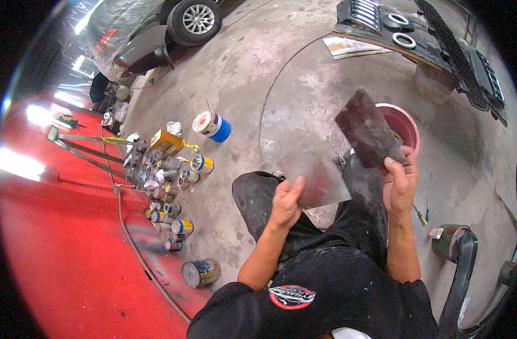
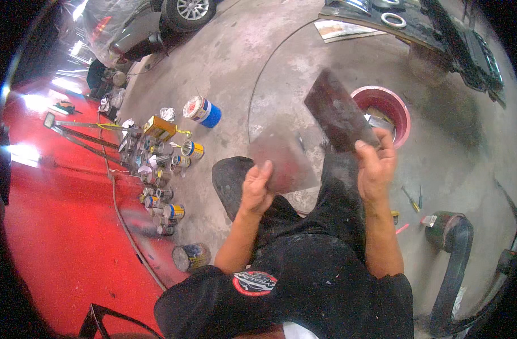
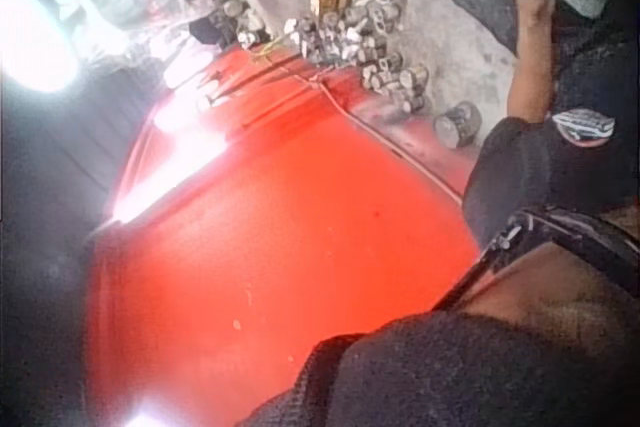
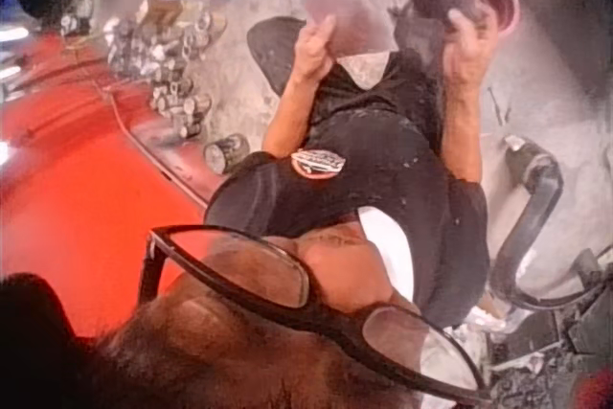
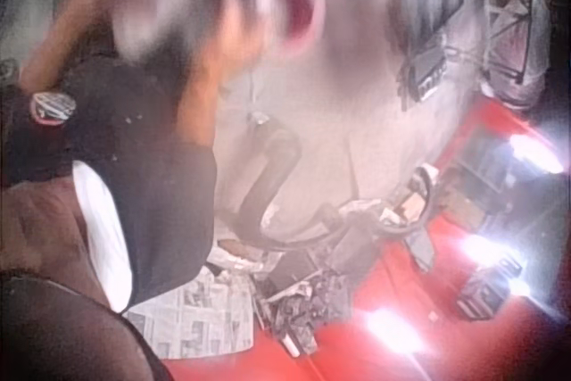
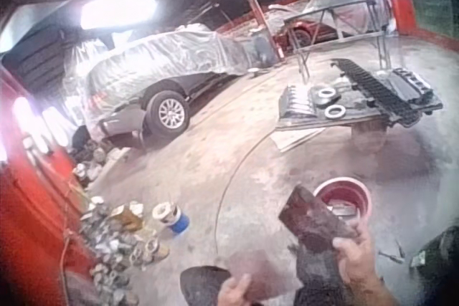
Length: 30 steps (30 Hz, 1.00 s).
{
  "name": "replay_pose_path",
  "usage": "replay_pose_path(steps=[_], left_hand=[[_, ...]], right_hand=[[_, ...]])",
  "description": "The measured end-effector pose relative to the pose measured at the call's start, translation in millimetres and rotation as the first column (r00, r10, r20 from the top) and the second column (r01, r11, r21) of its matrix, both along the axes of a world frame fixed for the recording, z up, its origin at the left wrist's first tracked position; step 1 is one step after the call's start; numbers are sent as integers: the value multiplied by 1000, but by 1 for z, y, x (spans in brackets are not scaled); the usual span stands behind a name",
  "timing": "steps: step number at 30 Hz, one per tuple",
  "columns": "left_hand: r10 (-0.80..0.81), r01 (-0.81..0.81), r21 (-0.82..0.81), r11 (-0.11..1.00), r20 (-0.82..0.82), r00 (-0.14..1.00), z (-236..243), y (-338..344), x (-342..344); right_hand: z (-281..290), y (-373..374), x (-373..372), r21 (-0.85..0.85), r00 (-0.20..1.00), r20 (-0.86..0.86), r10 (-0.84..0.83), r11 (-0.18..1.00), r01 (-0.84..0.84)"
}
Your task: The person sands a circular plastic automotive part by hand using sandpaper while sitting on the floor, applying putty to a metal plate from a can, and using the plate to spread filler onto the plastic part.
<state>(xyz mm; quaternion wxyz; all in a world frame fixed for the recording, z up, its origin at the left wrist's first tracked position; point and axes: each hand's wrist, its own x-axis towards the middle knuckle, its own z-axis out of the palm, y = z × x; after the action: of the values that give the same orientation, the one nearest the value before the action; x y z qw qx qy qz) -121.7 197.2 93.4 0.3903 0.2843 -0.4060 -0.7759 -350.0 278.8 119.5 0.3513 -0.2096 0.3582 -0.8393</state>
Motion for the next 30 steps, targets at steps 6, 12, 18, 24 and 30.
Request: replay_pose_path(steps=[6, 12, 18, 24, 30], left_hand=[[243, -229, 134, 964, -98, 965, 2, -4, 30], [343, -334, 121, 935, -58, 938, 3, -3, 33], [356, -351, 101, 931, -37, 934, 3, -10, 23], [620, -324, -620, 715, 348, 703, 11, -15, 1], [-34, 105, -199, 974, 330, 943, 13, 11, -24]], right_hand=[[-5, -9, -19, 130, 983, -171, -60, 988, 83], [-17, -26, -7, 237, 972, -236, -21, 968, 78], [-44, -28, -20, 414, 966, -221, 133, 910, -31], [-9, -2, -2, 474, 895, -264, 359, 856, -204], [-3, 14, 6, 587, 808, -160, 567, 713, -384]])
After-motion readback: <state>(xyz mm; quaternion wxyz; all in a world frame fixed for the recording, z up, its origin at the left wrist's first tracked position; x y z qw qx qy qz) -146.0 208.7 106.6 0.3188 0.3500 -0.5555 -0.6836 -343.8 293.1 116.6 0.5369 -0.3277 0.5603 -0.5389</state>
